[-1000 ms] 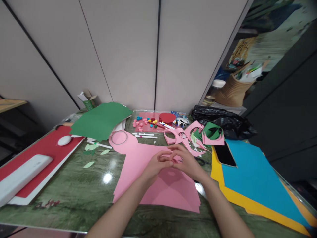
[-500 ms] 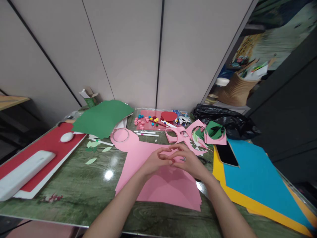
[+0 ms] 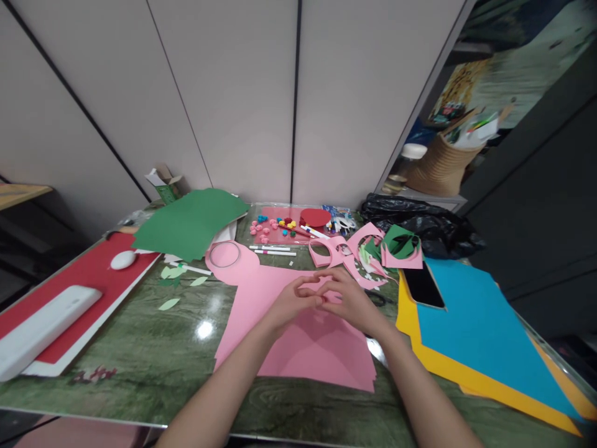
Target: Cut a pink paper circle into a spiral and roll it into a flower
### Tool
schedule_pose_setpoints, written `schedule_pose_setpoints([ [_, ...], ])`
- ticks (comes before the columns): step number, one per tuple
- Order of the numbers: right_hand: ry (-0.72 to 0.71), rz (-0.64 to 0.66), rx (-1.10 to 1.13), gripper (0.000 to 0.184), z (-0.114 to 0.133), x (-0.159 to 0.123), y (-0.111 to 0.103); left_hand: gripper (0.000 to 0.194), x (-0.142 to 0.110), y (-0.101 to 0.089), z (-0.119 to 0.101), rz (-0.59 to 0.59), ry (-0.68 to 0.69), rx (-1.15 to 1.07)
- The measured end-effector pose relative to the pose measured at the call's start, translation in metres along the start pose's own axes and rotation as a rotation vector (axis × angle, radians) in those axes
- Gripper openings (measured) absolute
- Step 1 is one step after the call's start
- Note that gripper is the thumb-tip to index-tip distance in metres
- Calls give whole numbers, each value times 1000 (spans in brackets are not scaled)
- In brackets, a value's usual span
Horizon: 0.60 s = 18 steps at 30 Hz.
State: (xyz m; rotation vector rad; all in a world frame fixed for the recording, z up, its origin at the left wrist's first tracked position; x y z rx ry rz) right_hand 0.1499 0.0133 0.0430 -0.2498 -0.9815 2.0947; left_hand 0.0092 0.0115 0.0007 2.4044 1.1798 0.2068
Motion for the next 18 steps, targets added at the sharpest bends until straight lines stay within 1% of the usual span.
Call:
schedule_pose_setpoints([
  [5, 24, -93, -50, 4, -4, 2, 4, 46, 2, 2, 7, -32, 24, -173],
  [9, 13, -148, -59, 7, -4, 4, 7, 43, 2, 3, 9, -46, 13, -226],
  [14, 33, -136, -42, 10, -5, 4, 7, 41, 2, 2, 9, -48, 36, -246],
  [18, 34, -85, 32, 17, -4, 3, 3, 41, 1, -2, 8, -93, 3, -268],
])
Point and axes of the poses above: each hand's wrist, its own x-axis towards the middle knuckle, its own y-axis out of the palm, z = x × y, the point moved 3 cm from there along x, towards the middle knuckle, and after that the axes turned 15 degrees about z, right-handed, at the moved point
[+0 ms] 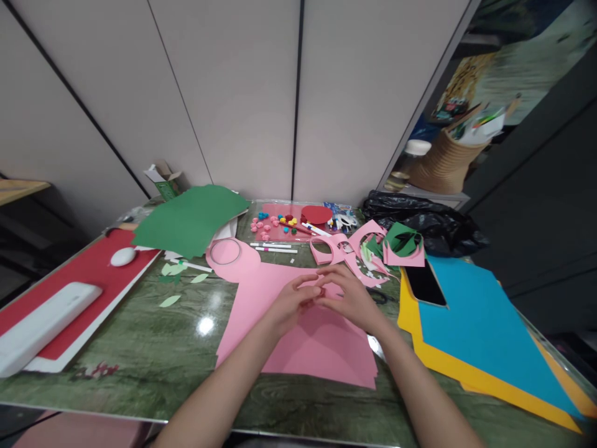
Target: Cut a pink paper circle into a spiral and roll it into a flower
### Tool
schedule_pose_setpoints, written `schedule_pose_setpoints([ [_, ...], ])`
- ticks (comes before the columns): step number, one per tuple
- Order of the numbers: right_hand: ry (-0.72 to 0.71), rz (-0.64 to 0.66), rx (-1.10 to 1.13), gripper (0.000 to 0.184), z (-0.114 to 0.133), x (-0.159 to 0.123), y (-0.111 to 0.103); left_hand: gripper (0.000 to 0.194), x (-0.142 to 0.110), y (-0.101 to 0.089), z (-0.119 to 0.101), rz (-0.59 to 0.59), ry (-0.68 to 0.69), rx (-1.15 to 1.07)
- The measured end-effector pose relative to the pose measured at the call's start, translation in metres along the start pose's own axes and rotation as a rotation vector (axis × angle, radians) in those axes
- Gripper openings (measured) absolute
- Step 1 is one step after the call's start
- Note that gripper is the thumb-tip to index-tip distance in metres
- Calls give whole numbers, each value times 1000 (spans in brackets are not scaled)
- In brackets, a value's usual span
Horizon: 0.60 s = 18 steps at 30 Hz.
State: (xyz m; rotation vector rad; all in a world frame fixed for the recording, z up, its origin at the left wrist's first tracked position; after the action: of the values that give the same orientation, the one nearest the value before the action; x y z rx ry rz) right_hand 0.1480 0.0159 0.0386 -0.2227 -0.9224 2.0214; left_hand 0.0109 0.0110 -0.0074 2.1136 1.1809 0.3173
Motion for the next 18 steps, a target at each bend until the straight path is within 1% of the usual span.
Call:
schedule_pose_setpoints([
  [2, 4, 31, 33, 19, 0, -1, -2, 40, 0, -1, -1, 13, -27, -16],
  [5, 18, 56, 65, 17, 0, -2, -5, 39, 1, -2, -1, 63, -49, -53],
  [13, 16, 69, 108, 14, 0, -2, -7, 35, 1, -3, -1, 142, -30, -61],
  [15, 15, 72, 121, 13, 0, -2, -7, 35, 1, -4, 0, 146, -40, -62],
  [18, 14, 80, 135, 13, 0, -1, -6, 35, 2, -5, 0, 112, -46, -60],
])
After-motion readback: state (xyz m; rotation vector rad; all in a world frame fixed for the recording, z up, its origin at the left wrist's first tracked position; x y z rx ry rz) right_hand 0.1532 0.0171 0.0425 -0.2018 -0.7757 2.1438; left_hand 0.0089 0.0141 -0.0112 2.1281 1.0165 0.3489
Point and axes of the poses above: each hand's wrist, its own x-axis towards the middle knuckle, its own y-axis out of the palm, z = x × y, the point moved 3 cm from there along x, towards the middle knuckle, and after that the axes turned 15 degrees about z, right-handed, at the moved point
